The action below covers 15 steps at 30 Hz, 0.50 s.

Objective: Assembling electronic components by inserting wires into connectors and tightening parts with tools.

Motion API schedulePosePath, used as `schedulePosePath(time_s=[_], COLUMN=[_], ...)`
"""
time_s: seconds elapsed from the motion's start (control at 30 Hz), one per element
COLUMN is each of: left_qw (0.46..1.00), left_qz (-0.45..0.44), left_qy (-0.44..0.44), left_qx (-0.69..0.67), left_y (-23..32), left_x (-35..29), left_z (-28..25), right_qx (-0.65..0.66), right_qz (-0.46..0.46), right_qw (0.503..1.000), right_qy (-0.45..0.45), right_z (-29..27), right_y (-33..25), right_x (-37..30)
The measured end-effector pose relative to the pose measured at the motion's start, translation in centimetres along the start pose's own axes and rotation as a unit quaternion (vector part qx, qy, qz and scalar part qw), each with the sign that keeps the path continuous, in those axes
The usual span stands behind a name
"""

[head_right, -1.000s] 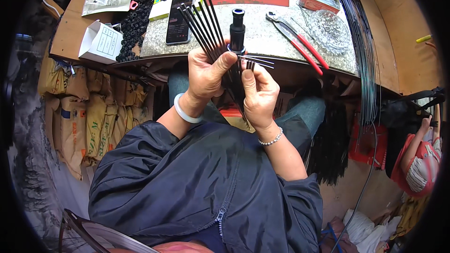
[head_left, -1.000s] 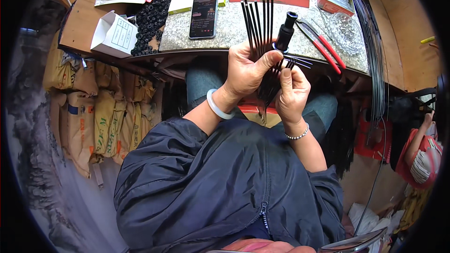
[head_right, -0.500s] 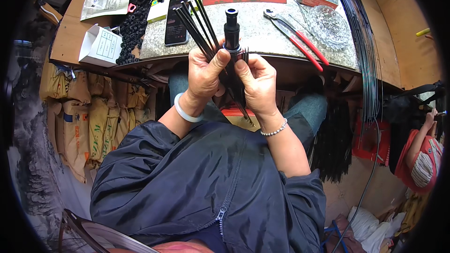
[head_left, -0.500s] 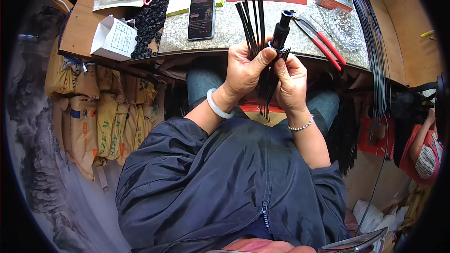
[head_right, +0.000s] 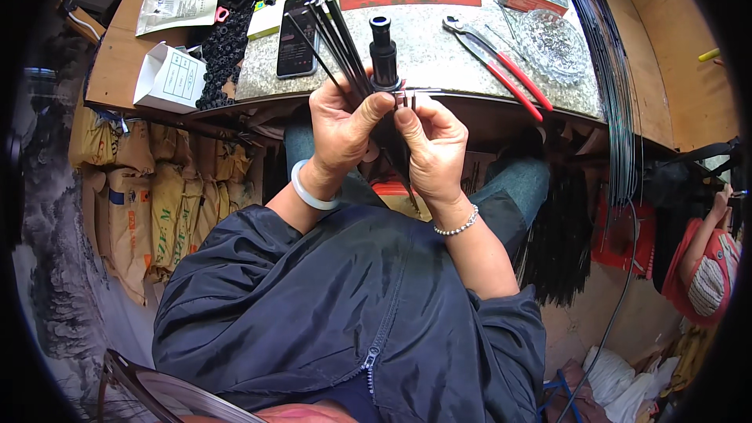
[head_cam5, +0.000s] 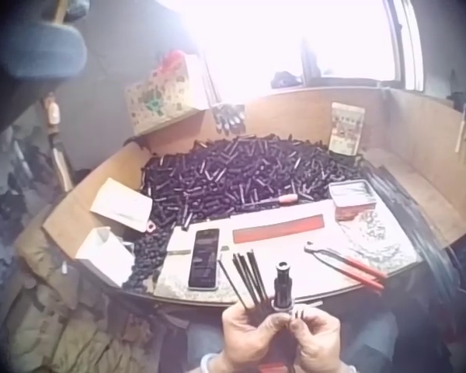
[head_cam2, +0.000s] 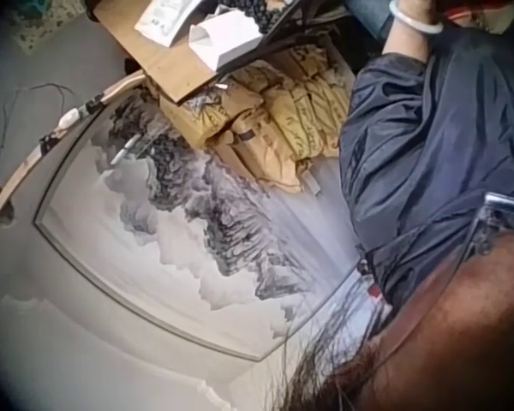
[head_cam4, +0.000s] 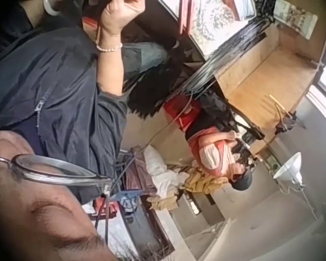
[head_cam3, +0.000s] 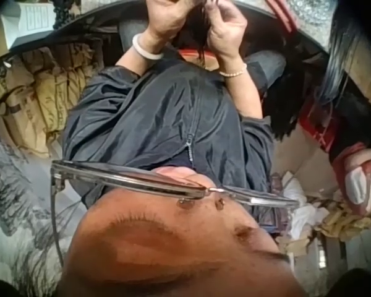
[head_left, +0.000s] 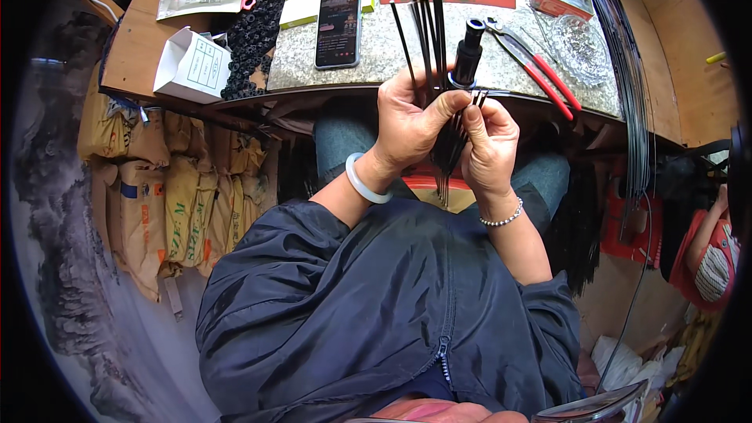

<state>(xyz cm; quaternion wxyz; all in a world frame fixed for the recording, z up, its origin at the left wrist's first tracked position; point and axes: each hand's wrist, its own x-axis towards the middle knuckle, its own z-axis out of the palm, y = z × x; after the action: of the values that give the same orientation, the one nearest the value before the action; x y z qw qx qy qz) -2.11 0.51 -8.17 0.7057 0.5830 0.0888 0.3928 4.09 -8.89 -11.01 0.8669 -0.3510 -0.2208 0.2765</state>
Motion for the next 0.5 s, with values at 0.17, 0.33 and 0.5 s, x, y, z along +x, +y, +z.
schedulePosePath(time_s=[0.17,0.33,0.5], left_qw=[0.999,0.999,0.996], left_qz=[-0.017,0.023,-0.016], left_qy=[-0.008,0.013,-0.004], left_qx=[-0.029,-0.039,-0.09], left_y=[-0.4,-0.4,-0.4], left_x=[-0.1,-0.2,-0.2], left_z=[0.1,0.9,0.5], right_qx=[0.019,0.003,0.037], right_qz=[0.044,-0.037,-0.018], right_qw=[0.998,0.999,0.999], right_qy=[-0.034,-0.004,-0.025], right_z=[0.0,0.7,0.0], right_y=[-0.4,0.2,0.0], right_x=[0.3,0.3,0.1])
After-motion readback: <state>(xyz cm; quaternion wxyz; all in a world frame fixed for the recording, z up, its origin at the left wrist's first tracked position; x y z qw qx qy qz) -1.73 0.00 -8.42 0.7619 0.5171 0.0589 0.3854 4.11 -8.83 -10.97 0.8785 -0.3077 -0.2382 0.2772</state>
